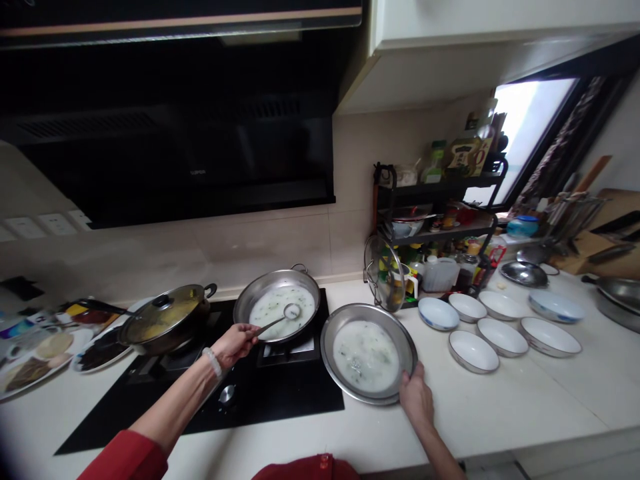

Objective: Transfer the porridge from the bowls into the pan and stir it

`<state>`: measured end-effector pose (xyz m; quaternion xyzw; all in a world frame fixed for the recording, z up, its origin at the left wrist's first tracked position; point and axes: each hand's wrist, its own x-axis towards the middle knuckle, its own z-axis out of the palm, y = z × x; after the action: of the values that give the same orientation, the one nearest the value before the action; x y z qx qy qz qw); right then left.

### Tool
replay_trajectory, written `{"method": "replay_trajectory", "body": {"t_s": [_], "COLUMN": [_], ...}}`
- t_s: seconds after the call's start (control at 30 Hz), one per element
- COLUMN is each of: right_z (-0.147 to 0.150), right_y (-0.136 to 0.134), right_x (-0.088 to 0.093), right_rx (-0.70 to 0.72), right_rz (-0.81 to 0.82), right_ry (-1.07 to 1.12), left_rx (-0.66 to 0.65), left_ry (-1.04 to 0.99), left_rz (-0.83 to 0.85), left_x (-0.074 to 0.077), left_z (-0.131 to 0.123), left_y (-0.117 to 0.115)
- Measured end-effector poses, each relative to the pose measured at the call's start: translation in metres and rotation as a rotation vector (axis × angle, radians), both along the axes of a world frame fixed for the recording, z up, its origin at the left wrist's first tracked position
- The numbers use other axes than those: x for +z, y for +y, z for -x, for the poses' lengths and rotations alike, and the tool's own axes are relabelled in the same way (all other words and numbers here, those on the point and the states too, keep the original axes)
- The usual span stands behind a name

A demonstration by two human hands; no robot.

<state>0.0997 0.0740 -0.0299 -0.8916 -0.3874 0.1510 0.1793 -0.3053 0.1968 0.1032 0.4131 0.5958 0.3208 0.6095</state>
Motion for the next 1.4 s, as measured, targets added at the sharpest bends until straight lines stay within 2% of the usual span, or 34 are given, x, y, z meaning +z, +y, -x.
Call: {"method": "replay_trajectory", "body": {"t_s": [0.33,1.13,1.27,1.4], "right_z": [0.001,0.003,0.001,0.000], "right_y": [0.000,-0.001,-0.001,-0.001], "right_x": [0.001,0.004,0.000,-0.002], "right_rx": [-0.013,-0.034,-0.022,-0.023], "right_rz": [-0.006,0.009,0.002,-0.001], "right_ry": [0.008,0.020,0.012,0.023], "left_rx": [0.024,0.044,-0.013,-0.095], "left_ry": [-0.110,-0.079,-0.114,-0.152], "left_rz": [0.055,0.050,0.032,0.014], "left_x": [0.003,0.012,0.019,0.035], "left_z": [0.005,0.002,-0.002,-0.013], "left_y": [0.002,0.000,-0.002,-0.009]}}
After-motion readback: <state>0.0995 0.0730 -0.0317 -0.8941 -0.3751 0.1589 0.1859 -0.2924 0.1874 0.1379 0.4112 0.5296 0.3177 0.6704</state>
